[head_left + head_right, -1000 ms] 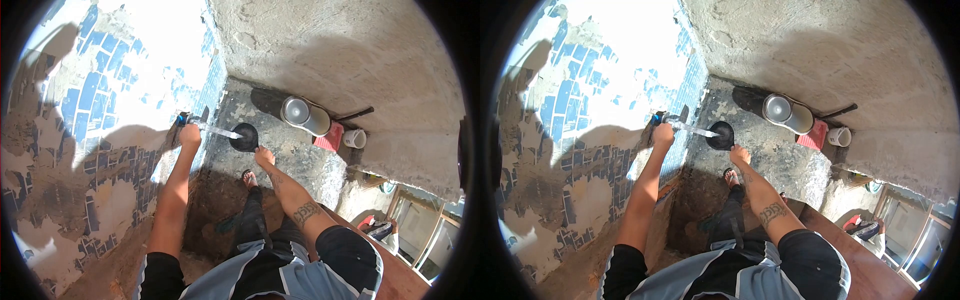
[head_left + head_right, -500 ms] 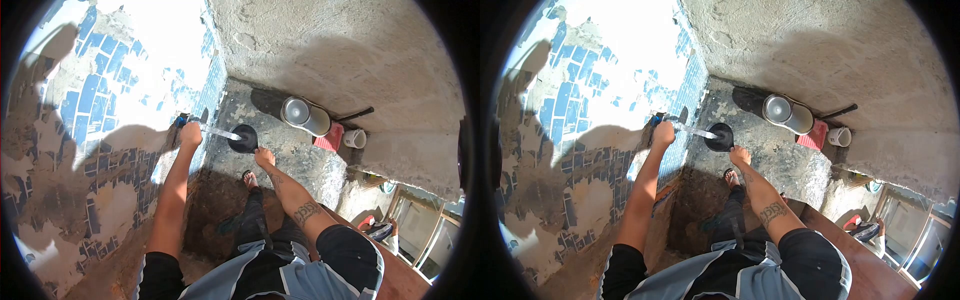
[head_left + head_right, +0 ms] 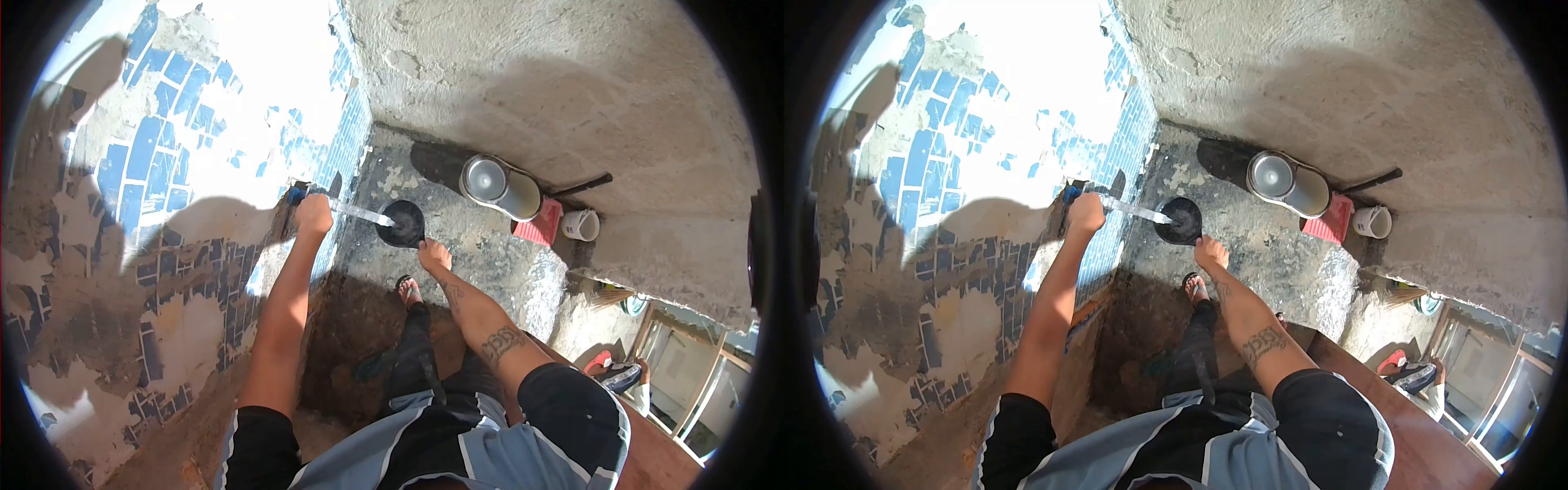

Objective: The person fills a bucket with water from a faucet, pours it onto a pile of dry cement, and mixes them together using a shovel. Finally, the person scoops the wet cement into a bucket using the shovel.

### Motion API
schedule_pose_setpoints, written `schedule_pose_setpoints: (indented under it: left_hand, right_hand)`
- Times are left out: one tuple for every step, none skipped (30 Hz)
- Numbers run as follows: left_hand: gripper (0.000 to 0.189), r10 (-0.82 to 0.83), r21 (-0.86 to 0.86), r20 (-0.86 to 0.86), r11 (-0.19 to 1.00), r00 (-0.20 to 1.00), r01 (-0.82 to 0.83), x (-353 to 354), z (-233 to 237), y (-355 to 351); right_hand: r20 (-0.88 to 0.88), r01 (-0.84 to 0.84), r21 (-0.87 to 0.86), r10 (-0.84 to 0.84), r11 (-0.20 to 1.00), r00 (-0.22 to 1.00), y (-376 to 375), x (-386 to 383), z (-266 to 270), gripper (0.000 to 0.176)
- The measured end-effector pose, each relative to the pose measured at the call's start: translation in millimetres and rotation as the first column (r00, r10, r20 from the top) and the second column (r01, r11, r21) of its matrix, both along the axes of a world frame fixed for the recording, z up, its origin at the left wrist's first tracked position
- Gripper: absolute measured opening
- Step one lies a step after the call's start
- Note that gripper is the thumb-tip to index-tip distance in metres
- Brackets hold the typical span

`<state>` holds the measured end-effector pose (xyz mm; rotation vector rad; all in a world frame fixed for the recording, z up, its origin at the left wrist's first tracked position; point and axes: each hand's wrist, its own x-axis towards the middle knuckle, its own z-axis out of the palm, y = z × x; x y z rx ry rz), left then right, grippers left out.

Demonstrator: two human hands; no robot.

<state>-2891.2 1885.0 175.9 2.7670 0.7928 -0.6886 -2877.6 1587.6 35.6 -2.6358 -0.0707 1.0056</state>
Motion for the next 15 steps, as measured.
schedule_pose_setpoints:
  left_hand:
    - [0.019, 0.008, 0.007, -0.01, 1.0, 1.0, -0.008, 1.2, 0.4, -0.3]
    - [0.019, 0.008, 0.007, -0.009, 1.0, 1.0, -0.008, 1.3, 0.9, -0.6]
    - [0.019, 0.011, 0.011, -0.009, 1.0, 1.0, -0.011, 1.5, 1.4, -0.7]
    - [0.018, 0.013, 0.014, -0.009, 1.0, 1.0, -0.013, 1.6, 2.1, -1.1]
    - [0.018, 0.013, 0.014, -0.009, 1.0, 1.0, -0.013, 1.9, 3.0, -1.4]
    - [0.018, 0.024, 0.009, -0.013, 1.0, 1.0, -0.024, 2.2, 3.7, -1.7]
    - [0.018, 0.035, 0.004, -0.017, 0.999, 0.999, -0.035, 2.2, 3.9, -2.0]
    - [0.018, 0.035, 0.005, -0.017, 0.999, 0.999, -0.035, 2.3, 4.1, -2.6]
    - [0.018, 0.04, 0.007, -0.01, 0.999, 0.999, -0.04, 2.0, 4.3, -3.3]
    - [0.018, 0.045, 0.01, -0.003, 0.999, 0.999, -0.045, 1.6, 3.7, -3.2]
    - [0.018, 0.044, 0.012, -0.003, 0.999, 0.999, -0.044, 1.2, 3.4, -2.6]
    - [0.018, 0.032, 0.006, -0.001, 0.999, 0.999, -0.032, 0.9, 3.2, -2.0]
    - [0.017, 0.021, 0.0, 0.001, 1.0, 1.0, -0.021, 0.2, 1.0, -0.6]
    - [0.017, 0.019, 0.001, 0.001, 1.0, 1.0, -0.019, -1.8, -0.6, 1.3]
    - [0.015, -0.03, 0.004, 0.052, 1.0, 0.998, 0.03, -5.1, -1.6, 3.4]
  right_hand:
    - [-0.004, 0.005, -0.005, -0.005, 1.0, 1.0, -0.1, 1.6, 1.3, 0.038]
    - [-0.004, 0.005, -0.005, -0.005, 1.0, 1.0, -0.3, 2.1, 2.6, 0.038]
    - [-0.002, 0.005, -0.007, -0.005, 1.0, 1.0, -0.3, 2.6, 3.9, 0.038]
    - [-0.001, 0.005, -0.009, -0.005, 1.0, 1.0, -0.5, 2.7, 3.9, 0.038]
    - [-0.001, 0.005, -0.009, -0.005, 1.0, 1.0, -0.7, 2.8, 3.9, 0.038]
    - [0.003, 0.005, -0.008, -0.005, 1.0, 1.0, -0.8, 2.8, 3.8, 0.037]
    - [0.007, 0.004, -0.006, -0.004, 1.0, 1.0, -1.2, 2.4, 3.2, 0.037]
    - [0.007, 0.005, -0.005, -0.005, 1.0, 1.0, -1.2, 2.4, 2.4, 0.037]
    - [0.009, 0.002, -0.004, -0.002, 1.0, 1.0, -1.0, 2.2, 1.4, 0.037]
    - [0.011, -0.002, -0.002, 0.002, 1.0, 1.0, -0.9, 1.8, -0.8, 0.037]
    - [0.011, 0.0, 0.0, 0.0, 1.0, 1.0, -0.7, 1.4, -2.9, 0.037]
    - [0.015, 0.004, 0.016, -0.004, 1.0, 1.0, -0.6, 1.1, -4.9, 0.036]
    - [0.02, 0.008, 0.033, -0.008, 0.999, 1.0, 0.0, 1.2, -3.8, 0.036]
    - [0.02, 0.01, 0.033, -0.01, 0.999, 1.0, 1.3, 0.5, -2.9, 0.036]
    - [0.015, 0.018, 0.041, -0.019, 0.999, 1.0, 2.9, -0.7, -1.6, 0.036]
